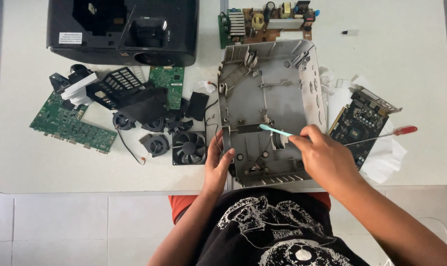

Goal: Cleaning the interior of a disassembled projector casing using a toothbrush and a cloth to remove dust.

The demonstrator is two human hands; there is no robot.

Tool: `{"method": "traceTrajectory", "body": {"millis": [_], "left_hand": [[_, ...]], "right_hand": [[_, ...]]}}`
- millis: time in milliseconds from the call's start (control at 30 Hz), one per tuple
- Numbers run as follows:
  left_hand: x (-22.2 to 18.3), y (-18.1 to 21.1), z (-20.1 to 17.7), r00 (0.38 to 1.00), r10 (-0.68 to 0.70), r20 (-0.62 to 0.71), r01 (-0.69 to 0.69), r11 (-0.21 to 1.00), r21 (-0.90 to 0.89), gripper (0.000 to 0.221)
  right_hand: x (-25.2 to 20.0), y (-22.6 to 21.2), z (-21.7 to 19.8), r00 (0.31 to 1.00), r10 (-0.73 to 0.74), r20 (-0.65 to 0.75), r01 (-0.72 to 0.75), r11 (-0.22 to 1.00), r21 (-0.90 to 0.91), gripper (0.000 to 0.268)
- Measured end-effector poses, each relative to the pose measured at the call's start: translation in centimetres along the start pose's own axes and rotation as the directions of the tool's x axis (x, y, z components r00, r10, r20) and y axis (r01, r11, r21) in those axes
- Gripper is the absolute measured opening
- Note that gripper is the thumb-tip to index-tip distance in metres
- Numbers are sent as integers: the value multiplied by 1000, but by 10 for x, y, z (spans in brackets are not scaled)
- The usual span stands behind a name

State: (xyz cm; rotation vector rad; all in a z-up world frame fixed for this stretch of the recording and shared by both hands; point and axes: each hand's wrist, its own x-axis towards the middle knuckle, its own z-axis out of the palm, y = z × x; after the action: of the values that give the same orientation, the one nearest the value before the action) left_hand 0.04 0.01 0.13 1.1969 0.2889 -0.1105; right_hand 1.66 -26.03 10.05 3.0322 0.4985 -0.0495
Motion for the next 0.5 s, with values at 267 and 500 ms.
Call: {"method": "traceTrajectory", "body": {"millis": [267,500], "left_hand": [[2,-6,-5,1000,3,3,-3,1000,-9,68],[5,-15,-5,1000,22,12,-22,1000,-18,67]], "right_hand": [[4,-8,5,999,-30,-32,30,999,22,23],[7,-30,23,997,-73,-27,77,984,161,32]]}}
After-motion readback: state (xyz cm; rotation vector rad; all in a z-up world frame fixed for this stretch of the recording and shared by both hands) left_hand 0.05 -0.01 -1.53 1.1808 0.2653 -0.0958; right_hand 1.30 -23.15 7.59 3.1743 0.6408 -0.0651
